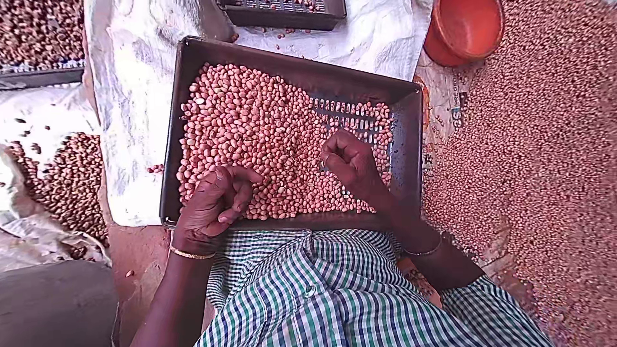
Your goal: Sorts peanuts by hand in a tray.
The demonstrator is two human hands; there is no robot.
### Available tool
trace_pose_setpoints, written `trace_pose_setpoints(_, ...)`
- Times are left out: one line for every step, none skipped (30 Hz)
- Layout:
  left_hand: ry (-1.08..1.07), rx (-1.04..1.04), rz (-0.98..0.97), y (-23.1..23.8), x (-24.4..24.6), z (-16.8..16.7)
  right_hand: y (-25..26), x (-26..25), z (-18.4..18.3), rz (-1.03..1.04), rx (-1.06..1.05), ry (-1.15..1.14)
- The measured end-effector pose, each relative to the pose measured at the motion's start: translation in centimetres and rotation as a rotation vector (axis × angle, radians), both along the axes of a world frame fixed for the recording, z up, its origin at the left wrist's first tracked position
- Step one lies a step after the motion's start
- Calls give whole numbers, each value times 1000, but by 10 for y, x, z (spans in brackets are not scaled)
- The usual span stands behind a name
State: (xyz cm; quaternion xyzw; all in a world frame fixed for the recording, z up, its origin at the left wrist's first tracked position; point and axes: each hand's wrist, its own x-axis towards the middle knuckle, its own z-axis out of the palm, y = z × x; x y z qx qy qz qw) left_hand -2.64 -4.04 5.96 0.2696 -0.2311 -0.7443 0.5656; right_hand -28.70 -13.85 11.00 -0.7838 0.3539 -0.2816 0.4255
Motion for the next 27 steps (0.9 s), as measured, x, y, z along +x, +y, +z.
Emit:
trace_pose_setpoints(-48,18,-80,-2,-1,1,8,22,5,68,-100,32)
trace_pose_setpoints(-77,40,-146,-3,-2,1,14,42,5,125,-188,74)
trace_pose_setpoints(-97,73,-170,-3,-3,0,18,53,4,161,-250,107)
trace_pose_setpoints(-130,94,-167,-2,-3,1,16,54,3,145,-266,109)
trace_pose_setpoints(-155,101,-136,-1,-1,2,8,43,5,81,-247,107)
trace_pose_setpoints(-159,108,-77,1,-1,2,-5,22,8,-19,-220,124)
trace_pose_setpoints(-153,99,-30,3,0,2,-23,-4,7,-145,-192,158)
trace_pose_setpoints(-137,71,-8,4,1,1,-45,-29,1,-264,-149,204)
trace_pose_setpoints(-110,24,-17,3,3,1,-64,-53,-3,-347,-64,260)
trace_pose_setpoints(-81,-16,-33,2,2,0,-73,-74,-4,-372,42,290)
trace_pose_setpoints(-68,-42,-51,-1,2,0,-71,-89,-6,-350,127,300)
trace_pose_setpoints(-74,-54,-61,-2,1,-1,-60,-97,-7,-281,207,314)
trace_pose_setpoints(-87,-58,-66,-2,1,-1,-44,-99,-8,-189,301,335)
trace_pose_setpoints(-95,-65,-68,-3,3,-1,-31,-98,-9,-110,392,364)
trace_pose_setpoints(-99,-64,-58,-4,3,-2,-26,-95,-14,-69,443,382)
trace_pose_setpoints(-94,-57,-49,-3,4,-3,-27,-91,-22,-82,454,379)
trace_pose_setpoints(-78,-53,-46,-2,5,-5,-35,-89,-33,-146,402,365)
trace_pose_setpoints(-54,-51,-48,-1,7,-6,-47,-87,-40,-234,314,365)
trace_pose_setpoints(-37,-53,-55,0,8,-5,-60,-87,-42,-327,217,373)
trace_pose_setpoints(-26,-61,-67,1,9,-3,-70,-87,-41,-411,158,365)
trace_pose_setpoints(-17,-71,-69,1,8,-3,-75,-88,-37,-460,133,347)
trace_pose_setpoints(-15,-84,-62,0,8,-3,-74,-88,-31,-463,96,327)
trace_pose_setpoints(-24,-86,-51,1,7,-3,-64,-87,-27,-417,38,322)
trace_pose_setpoints(-34,-74,-35,3,6,-3,-48,-86,-27,-339,-36,346)
trace_pose_setpoints(-41,-54,-17,3,6,-3,-32,-88,-30,-242,-120,386)
trace_pose_setpoints(-46,-39,-14,3,6,-3,-15,-89,-32,-141,-173,441)
trace_pose_setpoints(-49,-27,-15,3,6,-3,-4,-89,-36,-71,-240,501)
